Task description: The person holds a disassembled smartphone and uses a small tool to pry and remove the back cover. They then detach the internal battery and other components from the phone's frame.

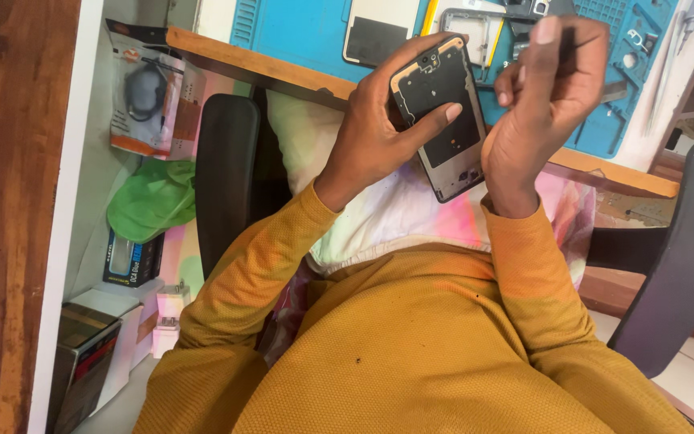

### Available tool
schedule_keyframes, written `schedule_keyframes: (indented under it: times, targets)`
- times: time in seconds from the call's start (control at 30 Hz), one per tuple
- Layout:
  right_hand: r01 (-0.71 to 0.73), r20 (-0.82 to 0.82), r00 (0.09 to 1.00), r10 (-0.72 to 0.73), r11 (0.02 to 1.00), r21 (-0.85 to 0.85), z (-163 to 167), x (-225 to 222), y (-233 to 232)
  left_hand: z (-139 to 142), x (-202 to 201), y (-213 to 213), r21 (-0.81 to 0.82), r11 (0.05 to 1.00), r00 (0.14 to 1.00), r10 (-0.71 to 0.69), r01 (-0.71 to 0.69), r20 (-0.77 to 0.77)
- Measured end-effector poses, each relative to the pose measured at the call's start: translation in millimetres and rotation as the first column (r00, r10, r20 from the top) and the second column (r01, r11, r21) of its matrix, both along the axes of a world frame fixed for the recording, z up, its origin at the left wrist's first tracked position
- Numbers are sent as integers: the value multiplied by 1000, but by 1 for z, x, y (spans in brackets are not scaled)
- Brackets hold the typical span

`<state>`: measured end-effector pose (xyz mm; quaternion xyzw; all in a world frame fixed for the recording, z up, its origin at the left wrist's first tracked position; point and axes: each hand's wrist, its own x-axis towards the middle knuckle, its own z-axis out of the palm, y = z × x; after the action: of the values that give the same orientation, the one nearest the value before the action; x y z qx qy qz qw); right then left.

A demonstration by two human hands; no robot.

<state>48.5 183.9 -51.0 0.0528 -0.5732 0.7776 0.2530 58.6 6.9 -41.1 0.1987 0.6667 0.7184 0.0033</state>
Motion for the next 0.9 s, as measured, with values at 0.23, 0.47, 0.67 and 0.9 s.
schedule_keyframes:
  times: [0.23,0.47,0.67,0.9]
  targets:
    - [-13,12,1000,10,966,257,21,5,-12,0,1,0,-29,1000,1000,9,-9,-13]
    - [149,-57,989,-140,848,508,33,10,-18,-1,1,1,-4,1000,1000,15,-15,5]
    - [71,-18,997,-71,861,503,31,17,-13,-4,0,1,-35,998,998,51,-52,-31]
    - [71,-25,997,-68,826,559,24,13,-12,-3,0,0,-3,1000,1000,24,-24,-4]
